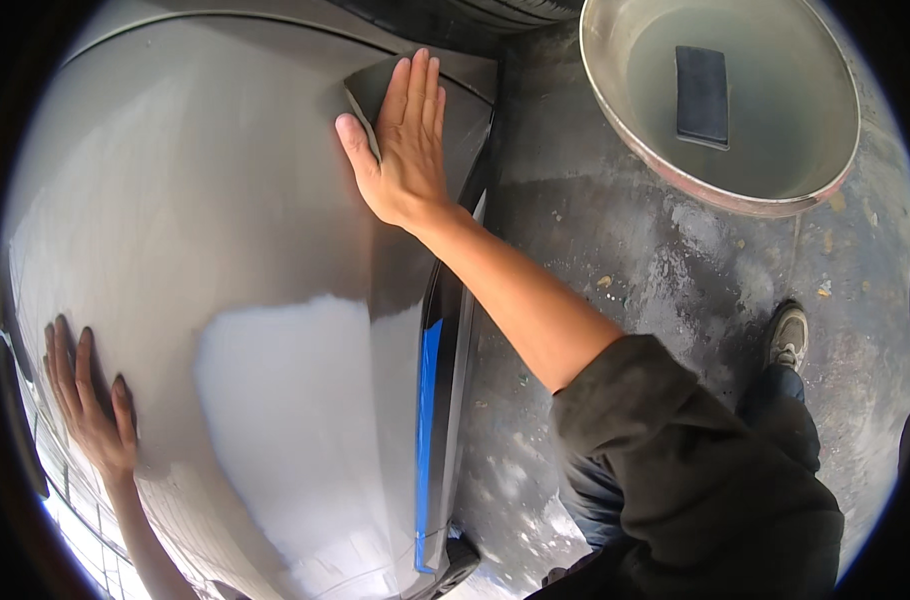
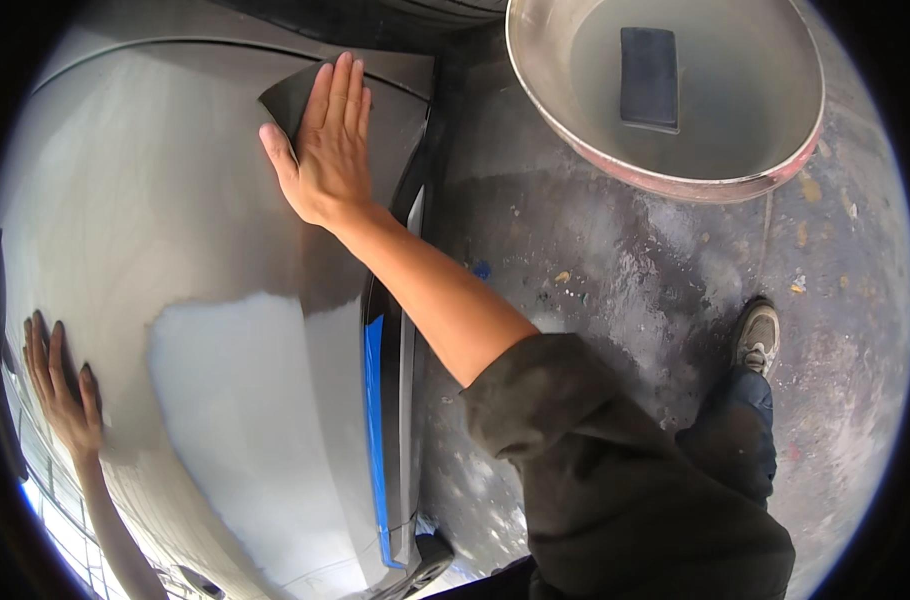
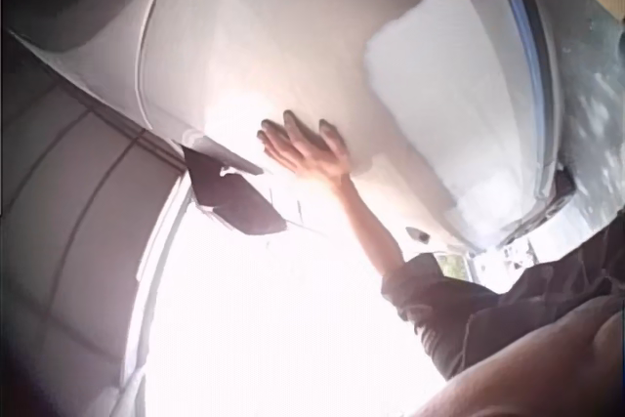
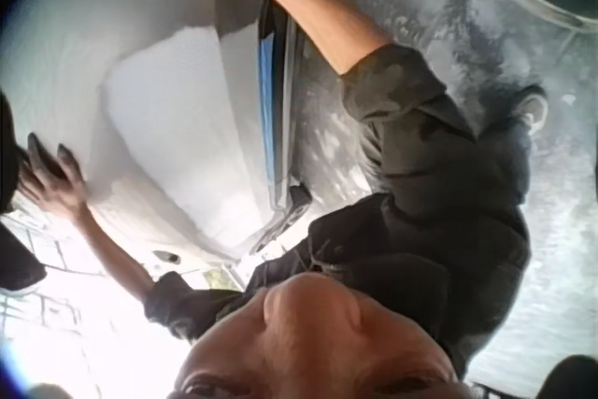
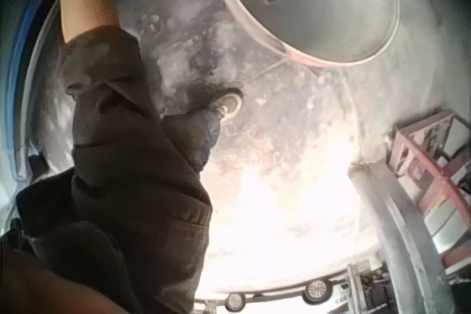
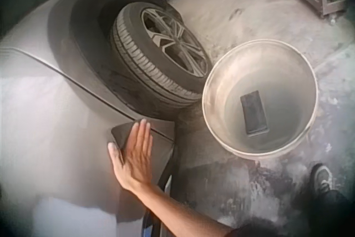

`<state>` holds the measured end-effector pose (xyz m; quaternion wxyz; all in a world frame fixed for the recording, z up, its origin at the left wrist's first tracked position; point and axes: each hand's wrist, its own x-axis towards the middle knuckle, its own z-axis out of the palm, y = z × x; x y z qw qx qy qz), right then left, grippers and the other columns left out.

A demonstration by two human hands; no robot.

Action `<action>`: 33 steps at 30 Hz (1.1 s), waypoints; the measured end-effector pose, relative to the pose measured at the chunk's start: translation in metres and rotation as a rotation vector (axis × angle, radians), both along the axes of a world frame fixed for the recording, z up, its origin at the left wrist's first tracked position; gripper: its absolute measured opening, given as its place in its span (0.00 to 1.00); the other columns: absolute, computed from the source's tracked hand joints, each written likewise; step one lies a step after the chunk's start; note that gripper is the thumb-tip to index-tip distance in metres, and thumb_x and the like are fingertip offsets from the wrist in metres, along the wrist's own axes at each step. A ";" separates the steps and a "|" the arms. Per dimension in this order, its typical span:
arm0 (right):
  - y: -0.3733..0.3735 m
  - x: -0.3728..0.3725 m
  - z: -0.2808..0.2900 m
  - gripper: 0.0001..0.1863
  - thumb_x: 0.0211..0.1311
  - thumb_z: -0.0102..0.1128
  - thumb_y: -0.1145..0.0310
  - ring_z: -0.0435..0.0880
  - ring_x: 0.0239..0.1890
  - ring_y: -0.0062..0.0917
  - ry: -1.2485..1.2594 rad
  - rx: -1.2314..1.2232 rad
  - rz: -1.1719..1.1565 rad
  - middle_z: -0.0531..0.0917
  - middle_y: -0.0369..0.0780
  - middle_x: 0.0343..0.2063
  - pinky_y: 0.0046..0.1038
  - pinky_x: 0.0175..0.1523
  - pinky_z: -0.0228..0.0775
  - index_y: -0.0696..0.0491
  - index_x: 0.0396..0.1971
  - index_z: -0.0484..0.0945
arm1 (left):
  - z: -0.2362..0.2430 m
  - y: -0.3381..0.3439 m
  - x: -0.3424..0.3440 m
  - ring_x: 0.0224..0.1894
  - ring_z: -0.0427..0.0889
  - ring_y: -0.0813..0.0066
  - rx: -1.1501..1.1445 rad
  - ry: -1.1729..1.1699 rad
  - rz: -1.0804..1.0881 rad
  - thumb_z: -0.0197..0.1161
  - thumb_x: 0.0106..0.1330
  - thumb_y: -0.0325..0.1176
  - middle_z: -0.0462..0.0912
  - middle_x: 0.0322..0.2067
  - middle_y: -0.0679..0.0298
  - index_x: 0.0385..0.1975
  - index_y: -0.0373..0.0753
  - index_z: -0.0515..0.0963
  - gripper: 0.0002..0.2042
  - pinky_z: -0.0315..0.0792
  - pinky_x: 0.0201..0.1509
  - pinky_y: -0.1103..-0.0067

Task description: The person sands the lower side panel of a gray car using a wet sanding block, repeatedly dipping it into a bucket of water and rubbing the surface in linear strokes. Blue painter's tape marks the lower edge of the panel. The person occasionally pauses to feel the surface with their hand.

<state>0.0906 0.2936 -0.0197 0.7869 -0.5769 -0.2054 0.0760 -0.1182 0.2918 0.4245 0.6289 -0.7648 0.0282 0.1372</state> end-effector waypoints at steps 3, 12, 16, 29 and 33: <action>-0.023 -0.098 0.009 0.52 0.79 0.35 0.38 0.27 0.82 0.55 -0.055 0.054 0.095 0.31 0.62 0.79 0.56 0.81 0.23 0.67 0.78 0.31 | 0.004 0.000 -0.009 0.79 0.60 0.49 -0.001 0.003 0.014 0.48 0.79 0.49 0.64 0.76 0.56 0.74 0.51 0.67 0.26 0.58 0.78 0.46; -0.005 -0.021 0.007 0.49 0.78 0.40 0.42 0.31 0.82 0.53 -0.100 0.056 0.021 0.36 0.62 0.79 0.50 0.83 0.25 0.71 0.77 0.39 | 0.002 0.000 -0.004 0.79 0.58 0.50 -0.005 0.042 -0.001 0.48 0.79 0.45 0.63 0.76 0.55 0.74 0.46 0.67 0.26 0.53 0.80 0.47; -0.024 -0.107 0.021 0.52 0.78 0.33 0.36 0.27 0.82 0.55 -0.006 -0.019 0.085 0.31 0.61 0.79 0.56 0.82 0.23 0.67 0.78 0.33 | 0.006 0.004 0.000 0.80 0.57 0.52 0.009 0.080 -0.052 0.44 0.81 0.51 0.62 0.77 0.58 0.76 0.50 0.65 0.27 0.53 0.81 0.48; -0.035 -0.140 0.010 0.55 0.77 0.33 0.33 0.23 0.82 0.51 0.169 0.023 0.173 0.28 0.61 0.79 0.53 0.82 0.20 0.67 0.78 0.30 | 0.010 0.010 -0.005 0.79 0.59 0.51 0.024 0.043 -0.049 0.44 0.80 0.54 0.63 0.76 0.59 0.75 0.52 0.66 0.27 0.56 0.80 0.46; -0.048 -0.182 -0.004 0.56 0.76 0.35 0.33 0.22 0.82 0.54 0.039 0.027 0.247 0.26 0.61 0.78 0.54 0.82 0.21 0.67 0.78 0.27 | 0.007 0.008 -0.003 0.79 0.59 0.51 0.023 0.028 -0.040 0.44 0.80 0.54 0.63 0.76 0.59 0.75 0.53 0.66 0.27 0.56 0.80 0.46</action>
